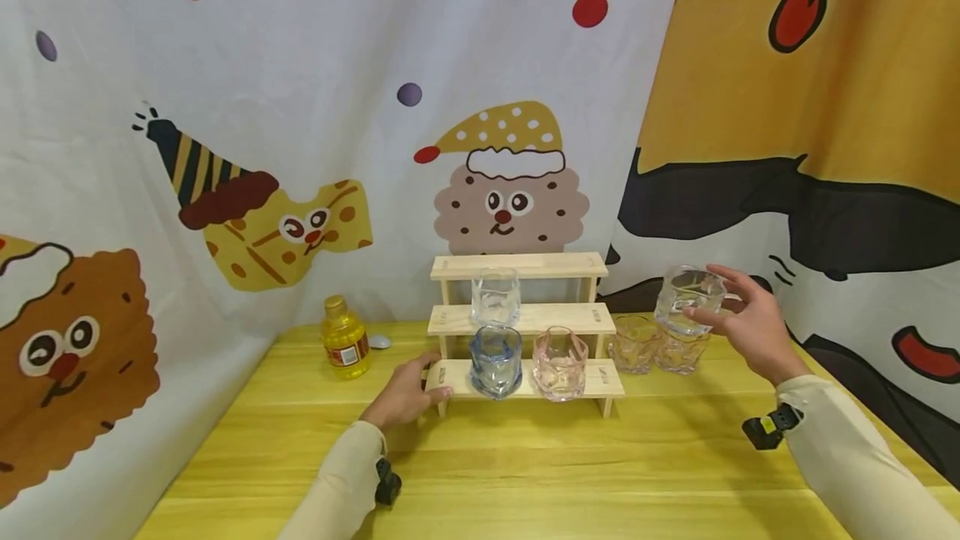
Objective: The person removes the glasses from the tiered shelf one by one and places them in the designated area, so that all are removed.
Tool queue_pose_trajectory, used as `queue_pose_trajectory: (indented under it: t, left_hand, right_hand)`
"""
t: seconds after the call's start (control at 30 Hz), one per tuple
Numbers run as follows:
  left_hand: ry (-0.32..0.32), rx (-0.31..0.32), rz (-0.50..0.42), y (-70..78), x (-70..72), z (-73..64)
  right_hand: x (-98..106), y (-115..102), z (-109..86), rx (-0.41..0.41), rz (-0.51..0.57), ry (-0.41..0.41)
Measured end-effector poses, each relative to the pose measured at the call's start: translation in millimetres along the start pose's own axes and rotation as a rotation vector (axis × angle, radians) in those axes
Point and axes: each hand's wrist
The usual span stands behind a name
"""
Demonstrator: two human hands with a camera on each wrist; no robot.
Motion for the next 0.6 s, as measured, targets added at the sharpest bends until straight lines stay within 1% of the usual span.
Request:
queue_pose_trajectory:
  t: [0.17,0.3,0.43,0.6]
  left_hand:
    - [-0.003,0.008,0.001,1.0,0.1,-1.1]
    - [-0.005,0.016,0.005,1.1,0.4,-2.0]
    - [-0.005,0.019,0.01,0.2,0.5,-2.0]
    - [0.0,0.011,0.004,1.6,0.5,-2.0]
  right_hand:
    - [11.8,8.0,-2.7,-0.003,0.004,0.005]
    - [20.4,15.0,-3.3,-0.025,-0.019,0.02]
    - [28.0,21.6,-3.9,-0.088,-0.03,0.045]
    - [36.3,30.9,-5.8,-0.161,-0.031,0.095]
Point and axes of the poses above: each hand's wrist, its own z-axis towards the middle knuckle, its own x-axis out of the back of the hand, y = z × x, and after that the axes turned 8 degrees about z, right-handed
